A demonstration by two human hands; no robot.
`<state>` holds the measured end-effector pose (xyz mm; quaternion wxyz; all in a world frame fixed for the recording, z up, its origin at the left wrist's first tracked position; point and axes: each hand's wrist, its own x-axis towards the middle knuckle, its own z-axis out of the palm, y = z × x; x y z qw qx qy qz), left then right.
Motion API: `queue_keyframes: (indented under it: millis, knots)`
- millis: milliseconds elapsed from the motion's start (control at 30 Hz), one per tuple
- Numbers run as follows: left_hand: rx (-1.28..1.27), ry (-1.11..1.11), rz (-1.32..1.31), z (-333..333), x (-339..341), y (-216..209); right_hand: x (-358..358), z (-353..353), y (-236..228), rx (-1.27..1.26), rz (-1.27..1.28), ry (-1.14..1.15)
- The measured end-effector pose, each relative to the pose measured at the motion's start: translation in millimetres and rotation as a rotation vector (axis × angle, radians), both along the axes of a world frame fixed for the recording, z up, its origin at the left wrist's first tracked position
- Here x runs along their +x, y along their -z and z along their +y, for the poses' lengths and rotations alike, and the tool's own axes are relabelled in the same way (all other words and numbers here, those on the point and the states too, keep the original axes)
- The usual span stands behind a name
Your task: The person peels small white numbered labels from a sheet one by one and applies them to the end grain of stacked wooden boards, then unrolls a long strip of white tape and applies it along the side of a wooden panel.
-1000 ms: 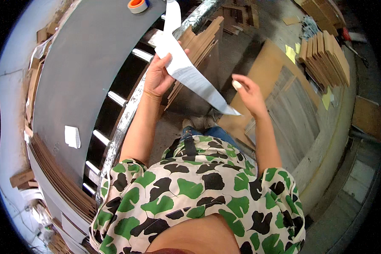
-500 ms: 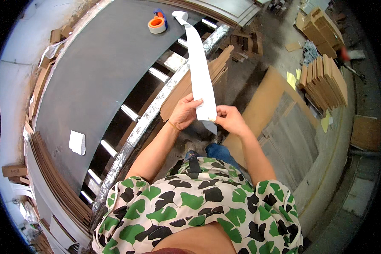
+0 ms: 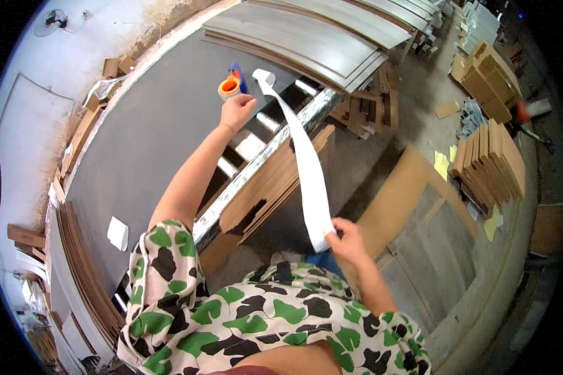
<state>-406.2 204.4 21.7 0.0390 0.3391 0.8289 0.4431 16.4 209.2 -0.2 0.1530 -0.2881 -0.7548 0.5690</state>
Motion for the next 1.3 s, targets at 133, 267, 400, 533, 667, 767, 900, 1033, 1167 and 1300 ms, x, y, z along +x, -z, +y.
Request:
queue_keyframes:
  millis: [133, 267, 400, 533, 667, 767, 900, 1033, 1167, 1300]
  knots:
    - [-0.219, -0.038, 0.241, 86, -68, 28, 9, 24, 7, 0.224, 0.019, -0.038]
    - [-0.459, -0.085, 0.324, 148, -95, 46, 26, 49, 7, 0.187, -0.043, -0.068]
    - [-0.756, -0.123, 0.326, 178, -110, 59, 38, 70, 21, 0.053, -0.073, -0.059]
    - [-0.9, -0.126, 0.381, 182, -126, 74, 40, 76, 30, -0.007, -0.117, -0.08]
    - [-0.75, -0.033, 0.376, 167, -126, 72, 30, 80, 26, 0.016, -0.07, -0.113]
    - [-0.446, 0.073, 0.25, 163, -90, 57, 22, 79, 19, 0.064, -0.064, -0.146]
    - [-0.113, 0.114, -0.166, 105, -50, -8, 14, 70, -8, 0.208, -0.089, -0.337]
    - [0.12, -0.071, -0.538, -20, -68, -35, 29, 49, -22, 0.507, -0.277, -0.511]
    - [0.016, -0.406, -0.727, -167, -94, -39, 61, 40, -21, 0.686, -0.363, -0.291]
    - [-0.183, -0.566, -0.751, -268, -95, -29, 66, 18, -35, 0.755, -0.092, 0.036]
